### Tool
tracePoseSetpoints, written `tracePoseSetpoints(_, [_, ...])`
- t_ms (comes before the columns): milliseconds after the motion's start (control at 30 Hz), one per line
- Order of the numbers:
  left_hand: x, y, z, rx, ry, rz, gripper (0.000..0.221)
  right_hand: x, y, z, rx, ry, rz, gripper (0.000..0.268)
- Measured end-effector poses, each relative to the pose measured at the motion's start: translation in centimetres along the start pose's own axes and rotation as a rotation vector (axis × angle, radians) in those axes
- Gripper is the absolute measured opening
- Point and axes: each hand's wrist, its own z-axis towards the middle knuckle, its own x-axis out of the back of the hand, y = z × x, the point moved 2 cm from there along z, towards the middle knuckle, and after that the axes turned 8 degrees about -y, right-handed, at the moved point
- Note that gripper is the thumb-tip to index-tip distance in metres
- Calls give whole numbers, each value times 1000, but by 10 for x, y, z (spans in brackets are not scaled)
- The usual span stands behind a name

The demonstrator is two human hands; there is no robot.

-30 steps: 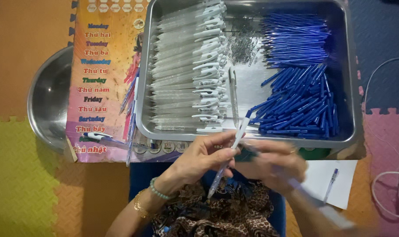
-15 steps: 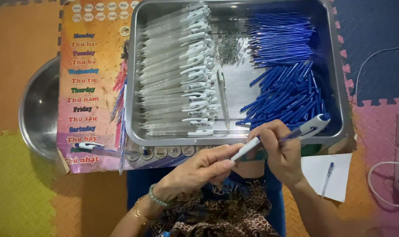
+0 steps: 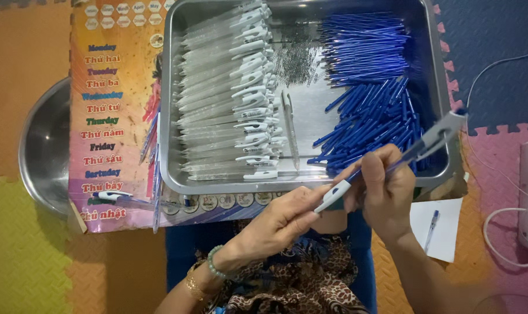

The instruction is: The person assembles pens by hand, inserting the blue ink tubes and springs into the white pen barrels and attaching the caps.

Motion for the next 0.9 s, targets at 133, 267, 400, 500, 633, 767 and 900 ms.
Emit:
tracePoseSetpoints(133, [3,3,1,-36,-23,29,54,24,29,1,-87,151,93,33])
tracePoseSetpoints(267, [4,0,1,140,-79,-149,56,54,30,12,-144,291,175,30])
tracePoseSetpoints(400, [1,-5,4,235,-107,-257,58,85,44,17,-62,243,211,26])
tracePoseSetpoints(500, [3,-3,7,227,-114,-294,60,101,58,18,-111,321,208,32])
tracePoseSetpoints(633, [5,15,20,319,-180,-316,67,94,48,12,-123,256,109,29])
tracePoseSetpoints(767, [3,18,26,288,-171,-322,61,94,46,10,-132,220,42,27])
tracePoseSetpoints(900, [0,18,38,269,-166,-421,60,89,45,4,-30,148,41,24])
